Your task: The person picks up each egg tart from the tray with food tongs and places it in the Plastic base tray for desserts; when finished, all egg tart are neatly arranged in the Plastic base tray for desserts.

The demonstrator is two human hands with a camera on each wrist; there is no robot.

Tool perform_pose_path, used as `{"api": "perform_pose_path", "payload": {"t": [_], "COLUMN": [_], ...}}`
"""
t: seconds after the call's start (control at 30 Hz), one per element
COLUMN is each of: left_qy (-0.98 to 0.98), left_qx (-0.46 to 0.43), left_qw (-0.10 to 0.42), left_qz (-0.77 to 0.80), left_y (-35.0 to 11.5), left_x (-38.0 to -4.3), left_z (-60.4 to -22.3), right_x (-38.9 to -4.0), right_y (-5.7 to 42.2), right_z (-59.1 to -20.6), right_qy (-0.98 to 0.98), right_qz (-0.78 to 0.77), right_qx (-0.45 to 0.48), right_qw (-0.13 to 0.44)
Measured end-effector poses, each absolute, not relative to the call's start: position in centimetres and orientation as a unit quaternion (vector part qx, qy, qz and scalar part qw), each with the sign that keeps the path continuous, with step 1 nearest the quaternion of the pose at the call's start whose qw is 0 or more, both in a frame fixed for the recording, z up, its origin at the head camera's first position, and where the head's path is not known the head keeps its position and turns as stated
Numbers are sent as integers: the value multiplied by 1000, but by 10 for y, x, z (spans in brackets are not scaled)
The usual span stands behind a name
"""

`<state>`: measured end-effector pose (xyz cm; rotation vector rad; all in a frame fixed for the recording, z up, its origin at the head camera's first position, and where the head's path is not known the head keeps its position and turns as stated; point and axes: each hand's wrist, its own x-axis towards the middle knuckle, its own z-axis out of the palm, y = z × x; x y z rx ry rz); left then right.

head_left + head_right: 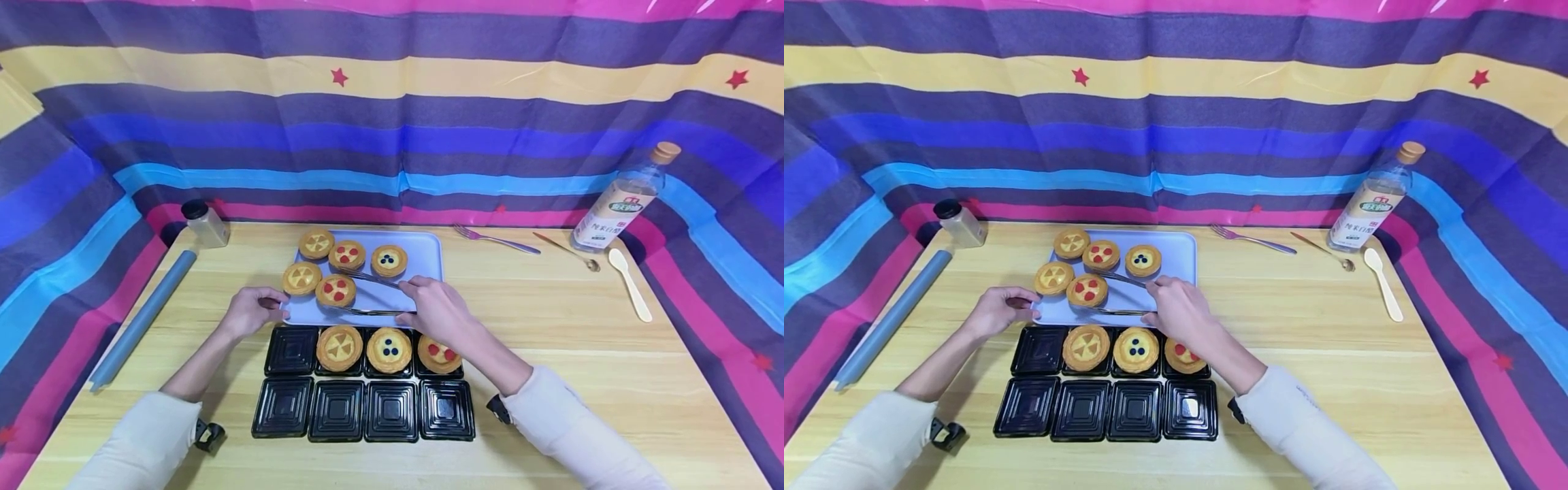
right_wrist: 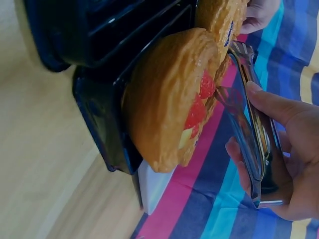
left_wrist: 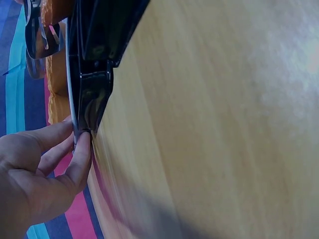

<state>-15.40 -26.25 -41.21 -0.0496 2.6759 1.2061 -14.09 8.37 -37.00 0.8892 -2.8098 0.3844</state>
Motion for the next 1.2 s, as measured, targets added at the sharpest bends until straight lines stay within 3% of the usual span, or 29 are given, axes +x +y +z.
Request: {"api": "perform_pose_path", "payload": {"t": [1.2], "left_qy": [902], "left_qx": [-2], "left_qw": [102], "left_qz": [419], "left_y": [-264], "left_x": [-153], "left_z": [-410], "right_x": [-130], "right_y": [96], "right_z": [-362], "right_qy": [-936], "right_qz": [162], "right_qx": [296], "right_qw": [95]}}
